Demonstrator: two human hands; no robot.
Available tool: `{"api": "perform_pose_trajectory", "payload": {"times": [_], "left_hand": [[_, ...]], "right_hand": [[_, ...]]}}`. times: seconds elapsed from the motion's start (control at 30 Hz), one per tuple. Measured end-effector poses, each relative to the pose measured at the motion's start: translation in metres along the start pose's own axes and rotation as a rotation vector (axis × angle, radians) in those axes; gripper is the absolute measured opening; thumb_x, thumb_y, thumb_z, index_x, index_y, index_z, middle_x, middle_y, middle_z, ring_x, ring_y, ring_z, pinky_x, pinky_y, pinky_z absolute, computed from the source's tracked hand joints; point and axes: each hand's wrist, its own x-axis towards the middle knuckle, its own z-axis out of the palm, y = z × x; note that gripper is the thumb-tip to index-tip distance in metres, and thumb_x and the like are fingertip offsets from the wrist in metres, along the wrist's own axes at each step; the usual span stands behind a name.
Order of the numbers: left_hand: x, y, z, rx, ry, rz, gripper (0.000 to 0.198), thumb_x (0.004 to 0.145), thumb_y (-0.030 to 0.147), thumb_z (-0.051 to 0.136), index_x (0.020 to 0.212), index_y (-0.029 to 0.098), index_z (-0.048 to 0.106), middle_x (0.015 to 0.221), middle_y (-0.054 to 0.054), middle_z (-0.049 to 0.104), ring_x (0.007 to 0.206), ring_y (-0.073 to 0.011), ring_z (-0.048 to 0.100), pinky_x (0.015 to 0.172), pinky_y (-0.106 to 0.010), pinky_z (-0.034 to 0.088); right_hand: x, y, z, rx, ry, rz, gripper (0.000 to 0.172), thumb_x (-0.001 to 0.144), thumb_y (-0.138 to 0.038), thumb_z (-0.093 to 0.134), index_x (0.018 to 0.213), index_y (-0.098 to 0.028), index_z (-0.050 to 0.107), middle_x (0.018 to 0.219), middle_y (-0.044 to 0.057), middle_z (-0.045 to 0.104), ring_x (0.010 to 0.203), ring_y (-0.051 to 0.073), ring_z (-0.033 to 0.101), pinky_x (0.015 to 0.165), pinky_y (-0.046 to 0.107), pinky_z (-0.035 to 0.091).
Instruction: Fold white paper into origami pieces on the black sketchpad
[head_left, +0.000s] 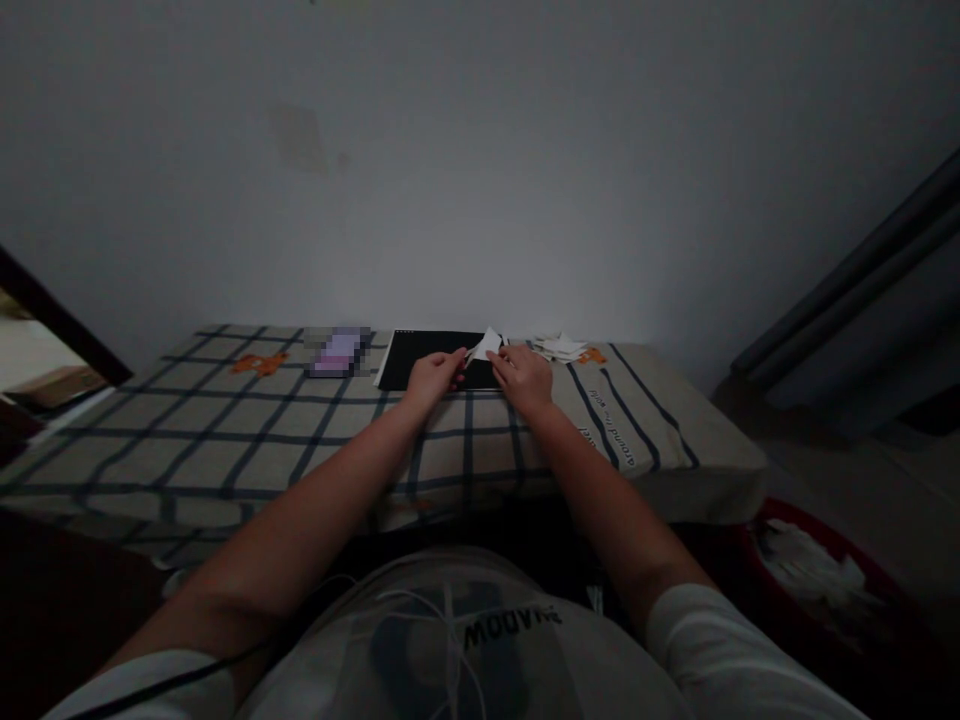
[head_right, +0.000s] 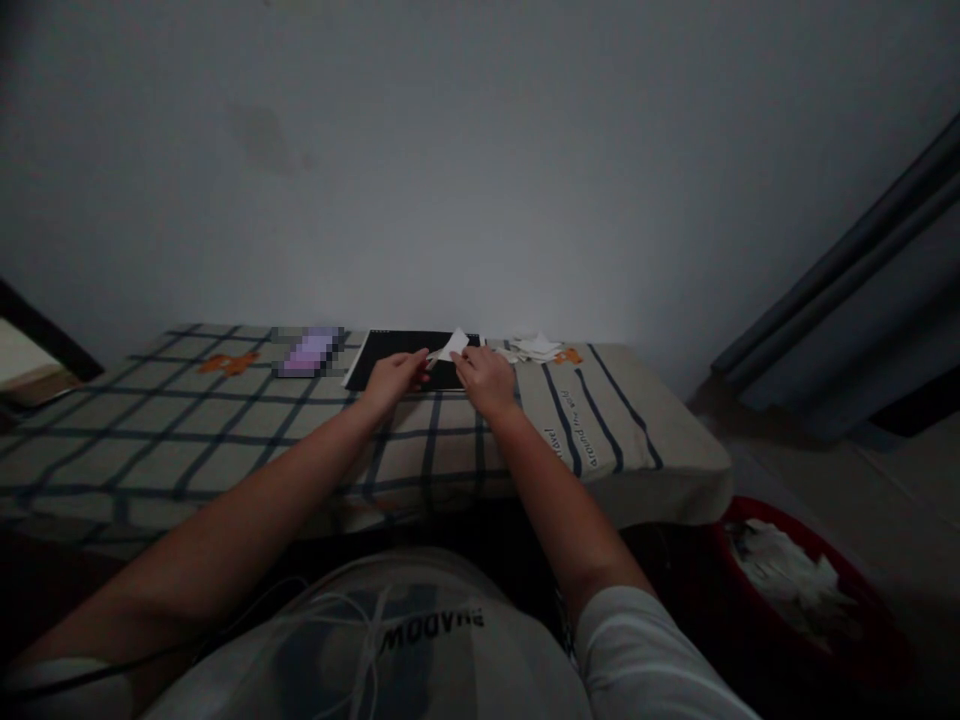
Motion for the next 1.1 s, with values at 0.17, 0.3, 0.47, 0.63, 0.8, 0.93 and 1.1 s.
{"api": "perform_pose_trajectory", "payload": {"times": [0.17, 0.3, 0.47, 0.63, 0.8, 0.93, 1.1], "left_hand": [[-0.002, -0.001, 0.014, -0.187, -0.04, -0.084, 0.029, 0.067, 0.029, 0.082, 0.085, 0.017, 0.062, 0.084, -0.003, 0.07, 0.073, -0.0143, 0.067, 0.065, -0.026, 0.055], [0.003, -0.005, 0.023, -0.199, -0.074, -0.021, 0.027, 0.067, 0.033, 0.08, 0.081, 0.016, 0.065, 0.078, -0.002, 0.069, 0.075, -0.0134, 0.066, 0.078, -0.029, 0.055], [0.015, -0.01, 0.03, -0.064, -0.15, 0.113, 0.025, 0.076, 0.035, 0.069, 0.093, 0.017, 0.067, 0.091, -0.005, 0.071, 0.085, -0.016, 0.067, 0.085, -0.033, 0.053], [0.021, -0.025, 0.029, 0.334, -0.189, 0.366, 0.026, 0.082, 0.031, 0.063, 0.103, 0.017, 0.068, 0.107, -0.008, 0.07, 0.101, -0.0208, 0.065, 0.094, -0.039, 0.051], [0.021, -0.044, 0.025, 0.465, -0.247, 0.491, 0.021, 0.084, 0.028, 0.06, 0.101, 0.018, 0.068, 0.11, -0.008, 0.069, 0.105, -0.0219, 0.064, 0.092, -0.039, 0.052], [0.017, -0.051, 0.025, 0.486, -0.284, 0.586, 0.017, 0.086, 0.024, 0.058, 0.098, 0.019, 0.068, 0.109, -0.009, 0.069, 0.107, -0.0211, 0.063, 0.097, -0.04, 0.05], [0.014, -0.056, 0.028, 0.557, -0.352, 0.677, 0.016, 0.084, 0.02, 0.059, 0.096, 0.019, 0.07, 0.108, -0.008, 0.07, 0.108, -0.0219, 0.063, 0.1, -0.042, 0.048]], "right_hand": [[-0.007, 0.007, -0.003, -0.012, 0.012, 0.013, 0.035, 0.102, -0.03, 0.04, 0.118, -0.024, 0.07, 0.11, 0.011, 0.068, 0.1, 0.025, 0.054, 0.083, 0.037, 0.038], [-0.011, 0.013, -0.003, 0.045, 0.029, -0.007, 0.031, 0.1, -0.036, 0.045, 0.105, -0.023, 0.073, 0.107, 0.01, 0.068, 0.102, 0.025, 0.055, 0.087, 0.038, 0.038], [-0.009, 0.035, -0.002, 0.113, 0.081, 0.016, 0.032, 0.1, -0.032, 0.043, 0.106, -0.02, 0.072, 0.109, 0.01, 0.069, 0.104, 0.024, 0.057, 0.091, 0.037, 0.04], [0.007, 0.09, -0.014, 0.059, 0.208, 0.193, 0.032, 0.099, -0.026, 0.042, 0.106, -0.018, 0.072, 0.107, 0.012, 0.068, 0.103, 0.025, 0.057, 0.092, 0.039, 0.041], [0.028, 0.142, -0.018, -0.149, 0.149, 0.233, 0.031, 0.098, -0.026, 0.044, 0.105, -0.019, 0.073, 0.11, 0.013, 0.067, 0.103, 0.026, 0.055, 0.086, 0.038, 0.04], [0.03, 0.158, -0.004, -0.302, -0.018, 0.244, 0.035, 0.1, -0.028, 0.04, 0.105, -0.018, 0.073, 0.112, 0.013, 0.067, 0.104, 0.027, 0.053, 0.08, 0.037, 0.038], [0.02, 0.159, 0.013, -0.376, -0.202, 0.228, 0.034, 0.1, -0.024, 0.04, 0.109, -0.017, 0.073, 0.115, 0.016, 0.065, 0.109, 0.028, 0.051, 0.08, 0.037, 0.038]]}}
